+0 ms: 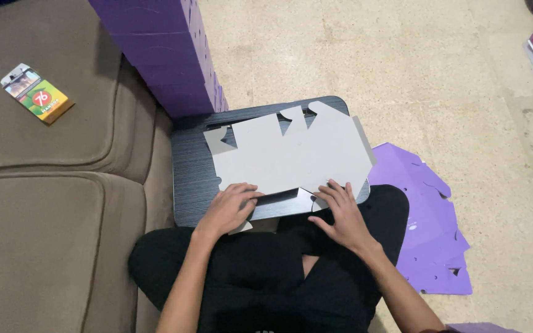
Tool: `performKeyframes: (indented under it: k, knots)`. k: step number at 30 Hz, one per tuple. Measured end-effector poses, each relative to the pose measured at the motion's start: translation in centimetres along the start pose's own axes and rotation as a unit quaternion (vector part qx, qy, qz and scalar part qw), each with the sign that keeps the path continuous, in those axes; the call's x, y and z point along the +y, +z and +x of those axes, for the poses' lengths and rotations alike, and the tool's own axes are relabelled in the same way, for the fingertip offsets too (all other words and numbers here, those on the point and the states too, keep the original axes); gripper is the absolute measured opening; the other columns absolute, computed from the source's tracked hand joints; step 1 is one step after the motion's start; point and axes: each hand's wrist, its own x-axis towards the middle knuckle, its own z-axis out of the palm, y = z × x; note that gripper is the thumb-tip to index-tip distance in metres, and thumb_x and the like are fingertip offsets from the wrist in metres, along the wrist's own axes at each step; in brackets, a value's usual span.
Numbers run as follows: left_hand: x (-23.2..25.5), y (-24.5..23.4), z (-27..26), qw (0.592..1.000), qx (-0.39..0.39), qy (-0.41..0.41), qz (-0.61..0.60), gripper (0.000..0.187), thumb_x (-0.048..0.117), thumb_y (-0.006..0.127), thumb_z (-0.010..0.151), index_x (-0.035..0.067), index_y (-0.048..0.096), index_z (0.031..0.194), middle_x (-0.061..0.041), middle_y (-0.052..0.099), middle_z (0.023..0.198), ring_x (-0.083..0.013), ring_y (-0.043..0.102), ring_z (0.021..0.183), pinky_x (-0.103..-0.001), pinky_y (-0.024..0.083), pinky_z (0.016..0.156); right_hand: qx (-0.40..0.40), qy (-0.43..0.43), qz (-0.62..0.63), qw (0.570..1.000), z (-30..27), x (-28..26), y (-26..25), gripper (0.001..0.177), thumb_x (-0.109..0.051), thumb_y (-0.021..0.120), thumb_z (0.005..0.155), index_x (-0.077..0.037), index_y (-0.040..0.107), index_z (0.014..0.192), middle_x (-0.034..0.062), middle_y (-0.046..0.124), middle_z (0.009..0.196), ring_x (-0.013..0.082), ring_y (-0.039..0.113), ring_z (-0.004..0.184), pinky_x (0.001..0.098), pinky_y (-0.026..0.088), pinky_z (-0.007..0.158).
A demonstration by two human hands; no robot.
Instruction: Assembling cardboard boxes by folding pre-cut templates on a portable desk
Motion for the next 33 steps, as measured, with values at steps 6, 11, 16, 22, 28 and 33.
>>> performKeyframes:
  k: [6,11,16,22,28,33]
  knots:
    - [-3.8,2.6,2.1,0.998,0.053,-0.02,-0.04,0.037,0.039,0.046,0.105,0.022,0.074,0.122,-0.001,0.07,0.128,-0.0258,0.055,0.134,-0.052,0.036,0.11,-0.019,-0.024,-0.005,1.0,-0.2,2.9,-0.3,0.031,-0.027,0.065,0.096,-0.031,0.067,0.126,-0.0036,0.061,0.141,0.0233,0.047,0.144,0.0543,0.025,0.124]
    - [-3.3,2.0,1.1,0.996,0.088,-0.03,0.005,0.032,0.043,0.056,0.1,0.02,0.075,0.113,-0.003,0.071,0.124,-0.0275,0.057,0.129,-0.054,0.036,0.11,-0.048,-0.026,0.048,0.997,2.0,0.7,-3.3,0.023,-0.039,0.064,0.096,-0.032,0.073,0.117,-0.0068,0.072,0.124,0.0192,0.061,0.126,0.0495,0.038,0.113]
    - [-1.6,1.7,0.1,0.996,0.074,-0.04,-0.002,0.021,0.032,0.069,0.093,0.017,0.077,0.106,-0.006,0.068,0.125,-0.0321,0.054,0.13,-0.056,0.036,0.109,-0.203,0.008,0.043,0.978,5.6,-5.8,-7.8,0.053,-0.047,0.057,0.098,-0.021,0.057,0.145,0.0076,0.074,0.101,0.029,0.065,0.107,0.049,0.042,0.107]
    - [-2.3,2.8,0.6,0.996,0.074,-0.056,-0.017,0.022,0.034,0.074,0.091,0.023,0.073,0.11,-0.002,0.056,0.128,-0.0311,0.045,0.133,-0.053,0.036,0.108,-0.075,-0.074,0.231,0.967,6.8,-6.3,-7.6,0.054,-0.028,0.057,0.101,-0.007,0.048,0.15,0.0156,0.074,0.094,0.034,0.07,0.088,0.0491,0.051,0.092]
    - [-2.0,2.6,0.8,0.994,0.085,-0.06,-0.032,0.025,0.032,0.075,0.09,0.022,0.074,0.113,-0.004,0.057,0.126,-0.0312,0.045,0.132,-0.05,0.035,0.107,-0.172,-0.045,-0.021,0.984,4.6,1.7,-3.2,0.083,-0.066,0.045,0.098,-0.02,0.023,0.163,0.0136,0.028,0.166,0.0276,0.029,0.153,0.0461,0.017,0.126]
    - [-3.8,5.3,2.8,0.982,0.151,-0.093,-0.069,0.032,0.055,0.07,0.09,0.029,0.072,0.109,0.004,0.056,0.115,-0.0232,0.044,0.126,-0.044,0.031,0.105,-0.242,-0.085,-0.102,0.961,5.4,2.0,-4.1,0.081,-0.055,0.067,0.092,-0.035,0.028,0.16,0.0105,0.019,0.17,0.027,0.017,0.158,0.0489,0.014,0.127]
